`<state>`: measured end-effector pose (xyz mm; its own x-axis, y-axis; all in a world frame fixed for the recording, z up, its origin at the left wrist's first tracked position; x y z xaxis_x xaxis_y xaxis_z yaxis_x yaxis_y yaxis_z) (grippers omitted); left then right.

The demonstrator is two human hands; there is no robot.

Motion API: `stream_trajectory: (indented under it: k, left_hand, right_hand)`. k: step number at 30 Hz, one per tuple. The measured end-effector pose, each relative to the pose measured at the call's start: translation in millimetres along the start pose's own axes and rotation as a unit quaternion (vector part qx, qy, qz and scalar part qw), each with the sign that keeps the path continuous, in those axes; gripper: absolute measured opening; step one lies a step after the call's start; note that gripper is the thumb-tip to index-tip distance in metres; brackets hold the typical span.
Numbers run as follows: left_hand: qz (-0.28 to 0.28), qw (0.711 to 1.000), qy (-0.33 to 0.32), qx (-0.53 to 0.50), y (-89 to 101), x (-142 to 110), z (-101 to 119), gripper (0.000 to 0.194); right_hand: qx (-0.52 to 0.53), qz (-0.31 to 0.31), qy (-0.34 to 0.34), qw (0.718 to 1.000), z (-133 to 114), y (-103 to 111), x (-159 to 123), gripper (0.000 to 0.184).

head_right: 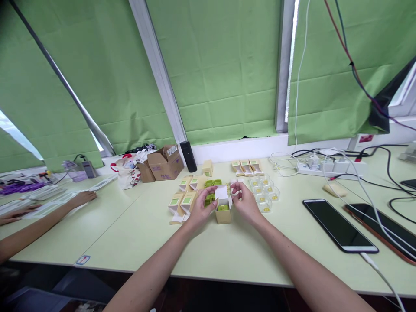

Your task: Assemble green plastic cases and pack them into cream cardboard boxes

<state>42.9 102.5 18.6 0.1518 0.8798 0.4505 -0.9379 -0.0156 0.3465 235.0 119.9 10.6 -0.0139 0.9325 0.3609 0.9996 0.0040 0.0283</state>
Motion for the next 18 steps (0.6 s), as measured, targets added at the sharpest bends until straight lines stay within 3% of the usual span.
stream_trajectory:
  k: [18]
  left_hand:
    - [-0.003, 1.0, 0.015, -0.02, -5.0, -3.1, 3.0, 0.052]
  right_hand:
    - [-0.003, -0.021, 0.003, 1.0, -4.1, -3.8, -2.3, 0.039]
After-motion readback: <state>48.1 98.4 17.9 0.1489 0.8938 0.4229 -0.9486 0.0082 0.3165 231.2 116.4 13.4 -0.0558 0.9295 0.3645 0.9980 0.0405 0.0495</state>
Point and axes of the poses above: each hand's wrist, its own x-axis towards the middle knuckle, its own y-axis out of the back of the hand, z = x × y, the point moved 10 cm from there along x, towards the middle knuckle, and after that the axes turned 3 degrees about x, right-handed, at the moved point
